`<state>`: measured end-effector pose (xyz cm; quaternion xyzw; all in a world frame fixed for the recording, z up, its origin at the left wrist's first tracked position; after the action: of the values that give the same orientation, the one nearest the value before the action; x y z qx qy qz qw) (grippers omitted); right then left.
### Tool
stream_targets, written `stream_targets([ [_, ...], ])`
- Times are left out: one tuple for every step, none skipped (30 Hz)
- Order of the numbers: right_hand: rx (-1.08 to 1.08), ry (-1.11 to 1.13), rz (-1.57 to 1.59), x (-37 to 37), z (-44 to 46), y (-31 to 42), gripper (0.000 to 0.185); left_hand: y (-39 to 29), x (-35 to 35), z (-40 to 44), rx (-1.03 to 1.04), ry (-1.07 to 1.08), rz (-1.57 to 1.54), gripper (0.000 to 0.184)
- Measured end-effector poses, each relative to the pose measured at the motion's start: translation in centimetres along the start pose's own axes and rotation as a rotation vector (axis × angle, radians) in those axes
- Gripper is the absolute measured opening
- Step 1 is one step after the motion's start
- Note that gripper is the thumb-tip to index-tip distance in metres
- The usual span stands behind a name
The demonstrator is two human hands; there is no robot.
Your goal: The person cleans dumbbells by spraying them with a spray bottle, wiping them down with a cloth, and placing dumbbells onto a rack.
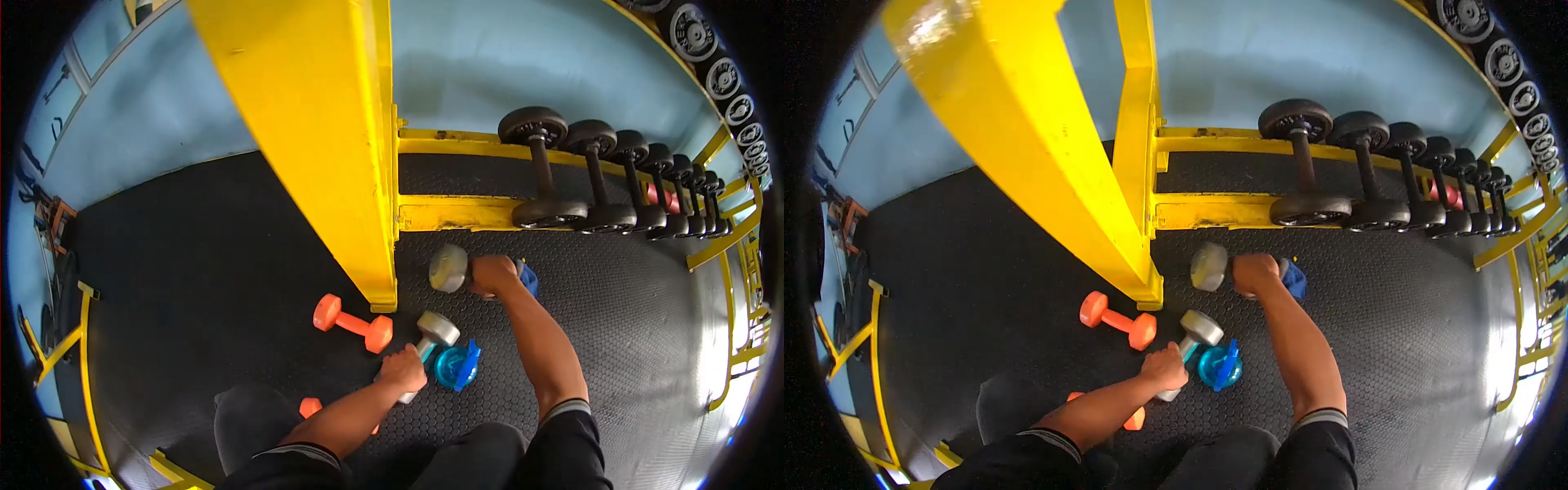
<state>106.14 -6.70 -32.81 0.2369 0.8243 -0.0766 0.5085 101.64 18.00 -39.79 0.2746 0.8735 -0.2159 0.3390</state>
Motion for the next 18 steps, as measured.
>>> stream_targets([
  [-0.034, 0.047, -0.051, 0.7, 1.3, 1.0, 0.025, 0.0, -0.3, 0.2, 0.002, -0.021, -0.004, 0.044],
  [-0.033, 0.049, -0.031, 1.3, 2.5, 1.7, 0.025, -0.1, -0.3, 0.3, 0.01, -0.032, 0.023, 0.043],
  [-0.049, 0.049, -0.065, 1.8, 3.6, 2.6, 0.023, -0.3, -0.5, 0.2, 0.023, -0.052, 0.024, 0.043],
  [-0.064, 0.05, -0.1, 2.3, 4.5, 3.4, 0.022, -0.2, -0.5, 0.3, 0.025, -0.03, 0.016, 0.045],
  [-0.062, 0.055, -0.085, 2.6, 5.1, 4.2, 0.022, -0.3, -0.4, 0.3, 0.027, -0.004, 0.006, 0.048],
  [-0.087, 0.012, -0.079, 2.6, 5.5, 5.2, 0.024, -0.2, 0.1, 0.5, 0.025, 0.009, 0.016, 0.048],
  [-0.11, -0.031, -0.073, 2.5, 5.9, 6.3, 0.026, -0.3, 0.2, 0.6, 0.034, -0.027, 0.047, 0.048],
  [-0.119, 0.015, -0.101, 3.4, 6.4, 7.0, 0.025, -0.5, -0.2, 0.6, 0.046, -0.063, 0.079, 0.048],
  [-0.112, 0.019, -0.088, 3.8, 6.7, 7.4, 0.025, -0.5, -0.3, 0.6, 0.05, -0.054, 0.091, 0.048],
  [-0.101, 0.006, -0.092, 4.2, 6.9, 7.8, 0.023, -0.4, -0.4, 0.6, 0.035, -0.034, 0.092, 0.046],
  [-0.089, -0.002, -0.099, 4.6, 7.0, 8.0, 0.022, -0.4, -0.3, 0.4, 0.022, -0.011, 0.09, 0.043],
  [-0.079, 0.005, -0.093, 5.2, 7.1, 8.0, 0.022, -0.4, 0.1, 0.4, 0.031, -0.001, 0.095, 0.043],
  [-0.081, -0.04, -0.073, 5.1, 7.2, 7.9, 0.021, -0.4, 0.1, 0.4, 0.034, -0.018, 0.08, 0.043],
  [-0.083, -0.089, -0.058, 4.6, 7.1, 7.6, 0.02, -0.7, 0.0, 0.5, 0.039, -0.04, 0.064, 0.044],
  [-0.066, -0.094, -0.058, 3.6, 6.6, 7.4, 0.02, -1.2, 0.2, 0.6, 0.056, -0.043, 0.07, 0.044],
  [-0.071, -0.049, -0.065, 3.1, 6.2, 7.6, 0.021, -1.3, 0.4, 0.5, 0.048, -0.047, 0.097, 0.044],
  [-0.08, -0.005, -0.068, 2.8, 5.8, 8.0, 0.022, -1.1, 0.5, 0.5, 0.036, -0.051, 0.126, 0.045],
  [-0.053, -0.005, -0.026, 2.5, 5.5, 7.9, 0.026, -1.0, 0.6, 0.5, 0.045, -0.049, 0.145, 0.045],
])
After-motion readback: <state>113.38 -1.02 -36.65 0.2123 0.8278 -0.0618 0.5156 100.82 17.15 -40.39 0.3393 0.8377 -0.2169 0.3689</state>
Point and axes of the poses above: each hand's wrist, its own z-axis towards the middle knuckle, its own x-axis out of the palm, y = z × x, the point moved 10 cm from there along z, towards the middle knuckle, and after that the axes turned 9 degrees about z, right-handed, at the moved point
